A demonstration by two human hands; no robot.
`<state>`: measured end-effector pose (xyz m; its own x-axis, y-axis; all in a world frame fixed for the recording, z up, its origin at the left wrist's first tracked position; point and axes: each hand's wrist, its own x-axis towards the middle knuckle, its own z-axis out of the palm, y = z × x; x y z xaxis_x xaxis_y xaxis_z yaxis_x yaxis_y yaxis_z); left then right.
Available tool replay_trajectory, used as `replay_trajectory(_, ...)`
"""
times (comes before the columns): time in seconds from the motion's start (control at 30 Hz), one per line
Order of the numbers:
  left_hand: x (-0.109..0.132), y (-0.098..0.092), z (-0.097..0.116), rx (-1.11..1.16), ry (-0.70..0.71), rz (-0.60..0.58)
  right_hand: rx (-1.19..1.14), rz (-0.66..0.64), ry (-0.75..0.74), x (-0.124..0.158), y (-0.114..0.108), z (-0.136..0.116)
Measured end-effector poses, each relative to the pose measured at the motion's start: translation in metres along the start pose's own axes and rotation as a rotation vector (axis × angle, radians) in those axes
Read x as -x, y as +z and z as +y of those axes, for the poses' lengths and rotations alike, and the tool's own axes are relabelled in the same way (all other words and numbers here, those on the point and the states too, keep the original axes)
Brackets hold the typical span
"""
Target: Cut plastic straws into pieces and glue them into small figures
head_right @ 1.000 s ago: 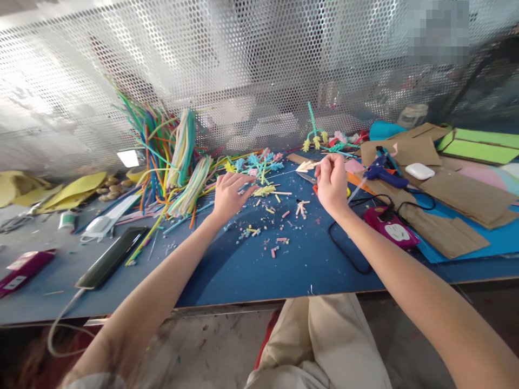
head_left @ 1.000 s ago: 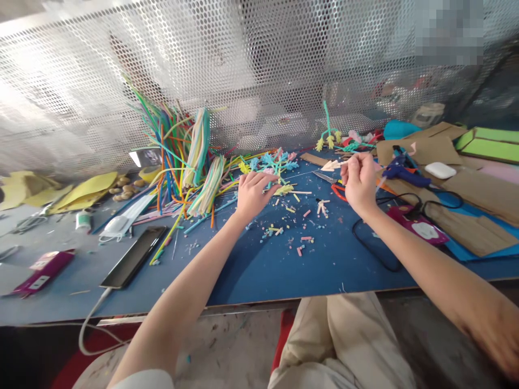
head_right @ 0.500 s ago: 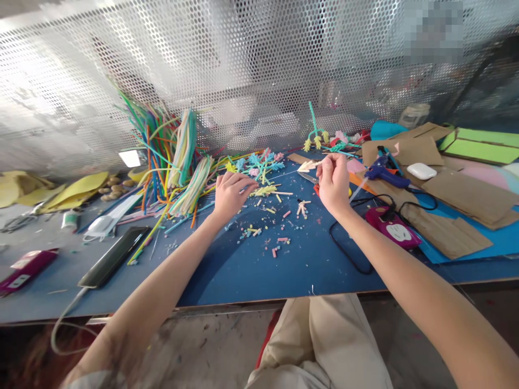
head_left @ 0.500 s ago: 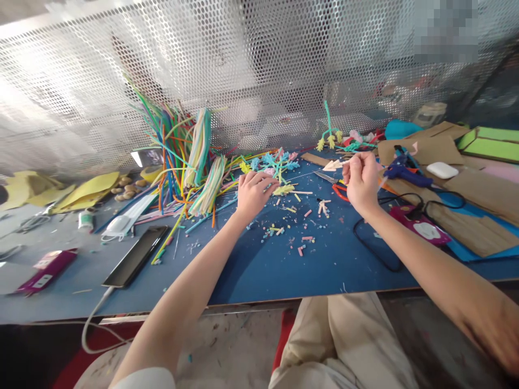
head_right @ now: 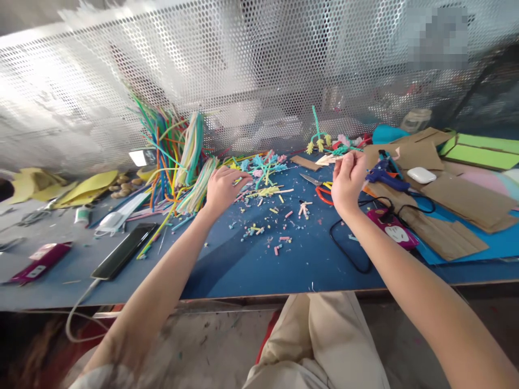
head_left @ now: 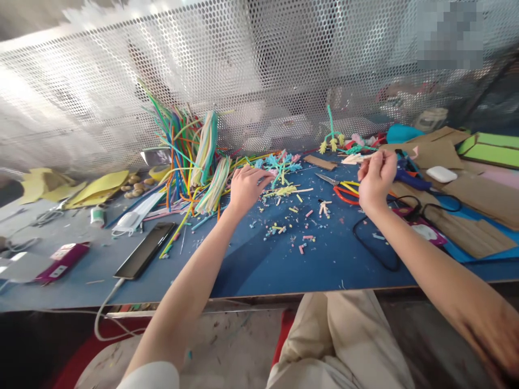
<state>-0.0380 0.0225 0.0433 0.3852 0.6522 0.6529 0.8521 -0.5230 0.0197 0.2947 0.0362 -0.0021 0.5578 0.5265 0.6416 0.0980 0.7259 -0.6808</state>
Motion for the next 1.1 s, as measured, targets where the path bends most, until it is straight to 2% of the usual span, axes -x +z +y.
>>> replay_trajectory(0.17, -0.009, -0.020, -0.005, 0.072, -0.005, -0.124, -0.039, 0.033, 0.051, -0.001, 0.001, 0.000)
replay_trajectory(0.3, -0.004, -0.029, -0.011, 0.146, -0.016, -0.188, -0.027, 0.065, 0.013, -0.003, 0.001, 0.003)
replay_trajectory(0.43, 0.005, -0.029, -0.021, 0.137, -0.156, -0.252, 0.094, 0.077, -0.102, -0.005, -0.001, 0.004)
replay_trajectory(0.57, 0.013, -0.025, -0.033, 0.124, -0.267, -0.295, 0.162, 0.056, -0.202, -0.005, -0.001, -0.006)
replay_trajectory(0.63, 0.016, -0.023, -0.036, 0.139, -0.315, -0.301, 0.142, 0.003, -0.218, -0.002, 0.001, -0.015)
replay_trajectory(0.73, 0.021, -0.019, -0.035, 0.152, -0.390, -0.293, 0.100, -0.142, -0.216, 0.008, 0.006, -0.028)
replay_trajectory(0.87, 0.031, -0.012, -0.031, 0.153, -0.426, -0.258, 0.083, -0.306, -0.195, 0.021, 0.009, -0.039)
replay_trajectory(1.0, 0.039, -0.006, -0.031, 0.146, -0.364, -0.243, 0.084, -0.375, -0.142, 0.025, 0.009, -0.043)
replay_trajectory(1.1, 0.044, -0.003, -0.029, 0.117, -0.282, -0.284, 0.061, -0.389, -0.146, 0.025, 0.009, -0.043)
